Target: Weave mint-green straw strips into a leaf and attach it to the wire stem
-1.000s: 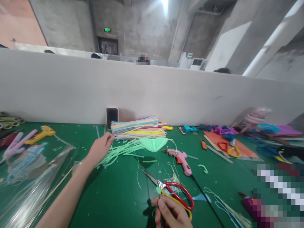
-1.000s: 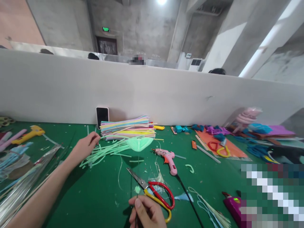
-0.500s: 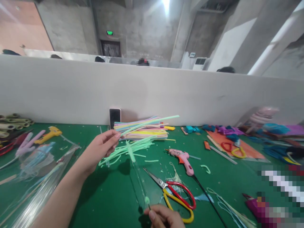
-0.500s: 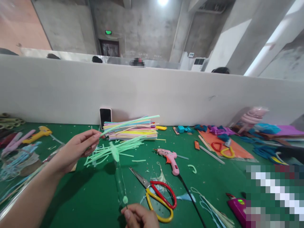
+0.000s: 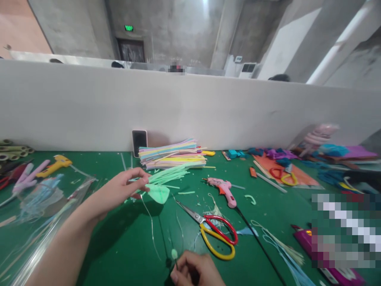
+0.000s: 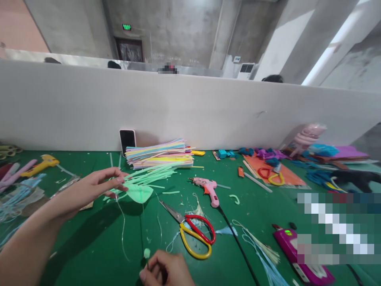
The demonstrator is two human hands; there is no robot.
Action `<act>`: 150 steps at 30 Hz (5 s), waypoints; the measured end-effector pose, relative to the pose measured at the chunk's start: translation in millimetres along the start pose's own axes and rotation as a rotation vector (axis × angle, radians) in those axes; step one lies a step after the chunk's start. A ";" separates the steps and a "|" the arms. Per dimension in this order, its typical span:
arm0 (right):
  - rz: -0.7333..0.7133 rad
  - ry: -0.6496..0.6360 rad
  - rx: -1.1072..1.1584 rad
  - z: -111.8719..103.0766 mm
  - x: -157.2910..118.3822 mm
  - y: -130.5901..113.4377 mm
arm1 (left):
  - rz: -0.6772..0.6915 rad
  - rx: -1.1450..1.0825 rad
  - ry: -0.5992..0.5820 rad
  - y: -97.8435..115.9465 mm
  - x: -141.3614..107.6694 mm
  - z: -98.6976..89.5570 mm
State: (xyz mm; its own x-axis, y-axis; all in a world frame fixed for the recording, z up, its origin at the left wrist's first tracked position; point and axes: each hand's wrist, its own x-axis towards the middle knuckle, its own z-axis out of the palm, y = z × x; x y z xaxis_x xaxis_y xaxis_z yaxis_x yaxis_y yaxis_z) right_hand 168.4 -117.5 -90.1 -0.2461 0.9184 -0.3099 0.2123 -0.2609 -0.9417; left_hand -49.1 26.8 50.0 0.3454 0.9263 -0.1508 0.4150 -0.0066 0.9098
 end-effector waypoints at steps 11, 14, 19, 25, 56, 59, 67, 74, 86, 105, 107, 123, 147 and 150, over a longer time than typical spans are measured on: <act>-0.068 0.067 -0.009 -12.4 -2.3 -38.0 | 0.061 0.213 -0.197 -37.6 -20.5 -6.7; -0.084 0.046 0.192 -13.8 12.7 -58.0 | 0.024 0.205 -0.243 -45.7 -24.3 -5.5; -0.087 0.032 0.472 -9.5 51.2 -77.5 | 0.018 0.236 -0.245 -56.2 -24.8 -4.4; -0.152 -0.014 0.609 -0.9 79.3 -81.5 | 0.026 0.245 -0.239 -63.7 -23.1 -1.7; -0.261 0.676 0.883 -62.9 41.9 -44.1 | -0.083 -0.442 -0.099 -82.7 -20.5 24.2; -0.157 0.649 1.032 -68.0 45.3 -43.9 | -0.019 -0.382 -0.216 -83.9 -21.0 23.4; -0.219 0.572 0.826 -59.3 47.8 -34.7 | -0.011 -0.558 -0.087 -97.0 -9.3 30.2; -0.315 0.615 0.494 -57.3 50.4 -25.4 | -0.181 -0.557 -0.187 -110.0 -2.0 35.7; -0.144 0.413 0.275 -62.4 46.3 -30.5 | 0.065 -0.034 -0.207 -111.0 2.2 55.5; -0.122 0.237 -0.312 -64.3 43.8 -28.4 | 0.218 0.877 0.022 -84.8 -58.5 76.8; -0.118 0.193 -0.361 -66.8 42.5 -29.8 | 0.207 0.881 0.028 -86.0 -55.0 75.1; -0.244 0.038 -0.780 -43.3 37.6 -40.9 | 0.059 0.003 0.096 -91.0 -41.4 65.3; -0.330 -0.106 -1.198 -23.7 65.5 -58.7 | 0.223 0.050 0.096 -88.8 -42.5 73.8; -0.342 -0.108 -1.206 -19.6 67.9 -57.7 | 0.229 -0.061 0.162 -86.8 -39.4 79.0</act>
State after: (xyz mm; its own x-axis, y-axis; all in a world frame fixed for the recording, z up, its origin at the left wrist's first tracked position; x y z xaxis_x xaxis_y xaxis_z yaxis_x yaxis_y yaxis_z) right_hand 158.0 -34.3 -54.3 -0.5228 0.8414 -0.1369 0.8360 0.4747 -0.2752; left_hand -32.2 -38.9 -53.6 0.2835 0.9513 0.1207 0.2883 -0.2046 0.9354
